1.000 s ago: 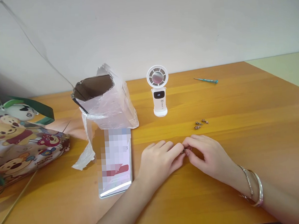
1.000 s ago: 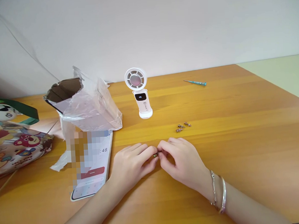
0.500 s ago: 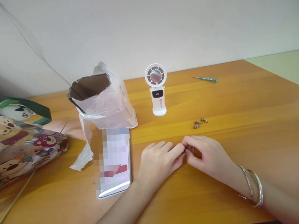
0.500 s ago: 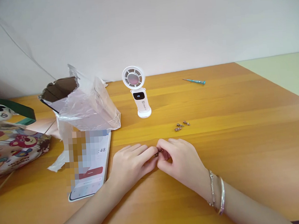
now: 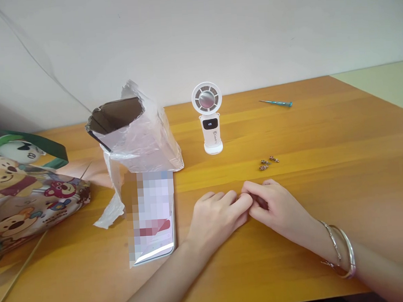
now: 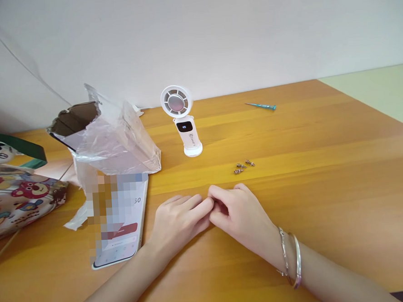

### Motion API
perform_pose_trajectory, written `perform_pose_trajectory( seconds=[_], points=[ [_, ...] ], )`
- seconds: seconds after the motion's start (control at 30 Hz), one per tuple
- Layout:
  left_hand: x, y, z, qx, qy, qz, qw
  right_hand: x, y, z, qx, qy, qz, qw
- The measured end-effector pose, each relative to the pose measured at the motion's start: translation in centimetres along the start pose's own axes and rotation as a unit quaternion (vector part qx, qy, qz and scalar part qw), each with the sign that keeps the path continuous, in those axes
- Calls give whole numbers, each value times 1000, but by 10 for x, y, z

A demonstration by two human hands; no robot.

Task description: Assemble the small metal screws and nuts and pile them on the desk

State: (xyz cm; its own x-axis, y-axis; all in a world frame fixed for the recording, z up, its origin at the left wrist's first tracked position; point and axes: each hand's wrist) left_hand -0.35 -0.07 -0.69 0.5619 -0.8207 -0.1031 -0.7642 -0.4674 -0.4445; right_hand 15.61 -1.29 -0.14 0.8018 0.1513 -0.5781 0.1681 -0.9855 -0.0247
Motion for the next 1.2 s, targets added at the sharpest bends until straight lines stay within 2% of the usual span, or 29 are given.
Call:
perform_pose_trajectory(
  seconds=[0.23,0.3,0.37,0.5,0.6,0.8,1.2],
  points=[
    [2,1,2,-3,-7,6,1000,1,0,0,-9,-16,-4,1000],
    [1,1,1,-10,10,-22,1000,2,1,-3,-18,-42,-2,999],
    [-1,0,-3,-33,63,-77,994,2,1,-6,-30,-71,-3,997],
    [-5,-3,-11,-75,229,-201,949,2,2,-6,-11,-73,-24,997],
    [-5,-4,-15,-73,319,-242,913,1,2,-2,39,-27,-49,998],
    [-2,-6,-16,-76,404,-249,877,0,1,-1,100,48,-77,991],
    [3,-8,-13,-73,450,-267,849,-3,2,-1,143,85,-89,982]
  ],
)
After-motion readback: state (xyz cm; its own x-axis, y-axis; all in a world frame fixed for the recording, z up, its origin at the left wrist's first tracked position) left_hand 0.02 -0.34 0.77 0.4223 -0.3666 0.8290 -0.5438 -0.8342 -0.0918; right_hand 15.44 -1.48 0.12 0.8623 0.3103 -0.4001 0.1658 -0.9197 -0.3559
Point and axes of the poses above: each hand's wrist, its own y-axis away from the middle knuckle, its own z-axis out of the palm, x = y × z, and after that the axes turned 11 degrees about z, right-handed
